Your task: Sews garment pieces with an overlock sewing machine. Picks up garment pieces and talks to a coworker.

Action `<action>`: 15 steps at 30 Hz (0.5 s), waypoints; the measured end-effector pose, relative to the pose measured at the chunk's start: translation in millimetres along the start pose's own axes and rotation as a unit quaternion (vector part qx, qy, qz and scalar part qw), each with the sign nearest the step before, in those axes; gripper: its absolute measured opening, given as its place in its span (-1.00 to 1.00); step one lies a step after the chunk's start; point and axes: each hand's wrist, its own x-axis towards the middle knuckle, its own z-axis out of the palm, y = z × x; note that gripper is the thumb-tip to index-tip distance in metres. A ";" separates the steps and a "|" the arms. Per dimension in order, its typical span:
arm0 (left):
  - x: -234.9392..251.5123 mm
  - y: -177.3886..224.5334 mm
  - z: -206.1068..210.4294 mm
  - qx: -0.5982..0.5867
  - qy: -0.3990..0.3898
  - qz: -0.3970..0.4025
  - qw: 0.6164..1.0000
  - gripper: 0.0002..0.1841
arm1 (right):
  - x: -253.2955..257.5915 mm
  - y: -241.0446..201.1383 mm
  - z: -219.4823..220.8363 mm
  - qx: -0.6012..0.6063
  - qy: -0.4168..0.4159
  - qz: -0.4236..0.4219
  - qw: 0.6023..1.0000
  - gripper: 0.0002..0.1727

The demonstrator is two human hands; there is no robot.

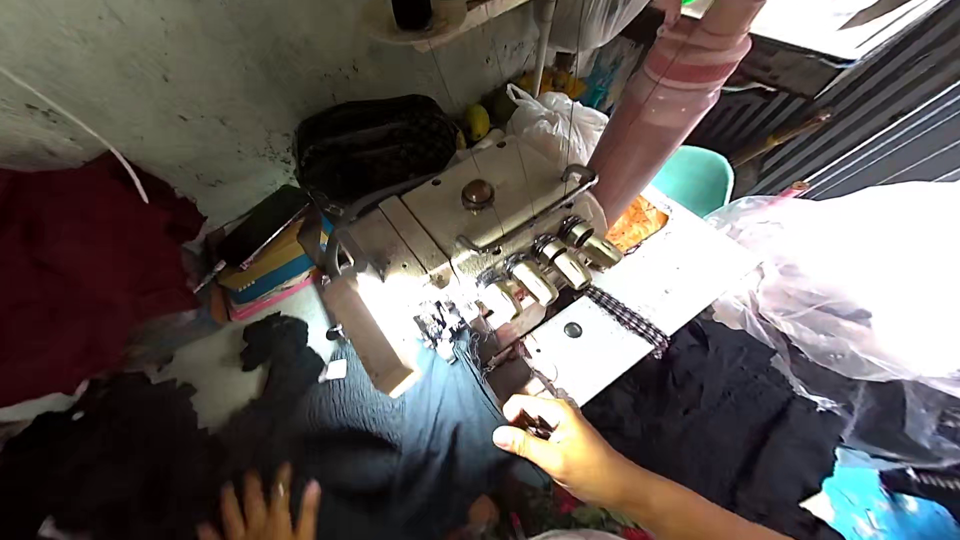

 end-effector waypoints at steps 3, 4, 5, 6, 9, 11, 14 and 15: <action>80.5 -37.5 -7.2 0.038 0.037 0.086 0.995 -0.21 | -6.4 1.5 22.3 0.065 0.026 0.022 0.997 -0.92; 95.6 -28.7 -16.4 0.042 0.030 0.088 0.995 -0.24 | -10.0 0.6 25.3 0.077 0.033 0.042 0.996 -0.96; 101.5 -11.1 -26.8 0.043 0.030 0.075 0.996 -0.28 | -14.0 -1.2 26.2 0.083 0.042 0.067 0.993 -0.91; 97.9 11.9 -35.4 0.041 0.053 0.058 0.996 -0.33 | -19.0 -2.6 25.4 0.084 0.051 0.087 0.991 -0.81; 54.2 80.3 -32.9 -0.006 0.265 0.091 0.960 -0.57 | -31.6 0.8 17.8 0.068 0.072 0.113 0.989 -0.69; 18.1 114.9 -14.0 -0.071 0.341 0.160 0.924 -0.75 | -36.5 7.1 12.2 0.041 0.080 0.104 0.990 -0.76; -14.9 157.8 18.0 -0.168 0.331 0.198 0.907 -0.80 | -37.4 8.9 4.7 -0.025 0.064 0.061 0.996 -0.78; -20.4 165.9 25.9 -0.177 0.320 0.197 0.910 -0.74 | -37.4 8.1 3.2 -0.059 0.053 0.041 0.996 -0.76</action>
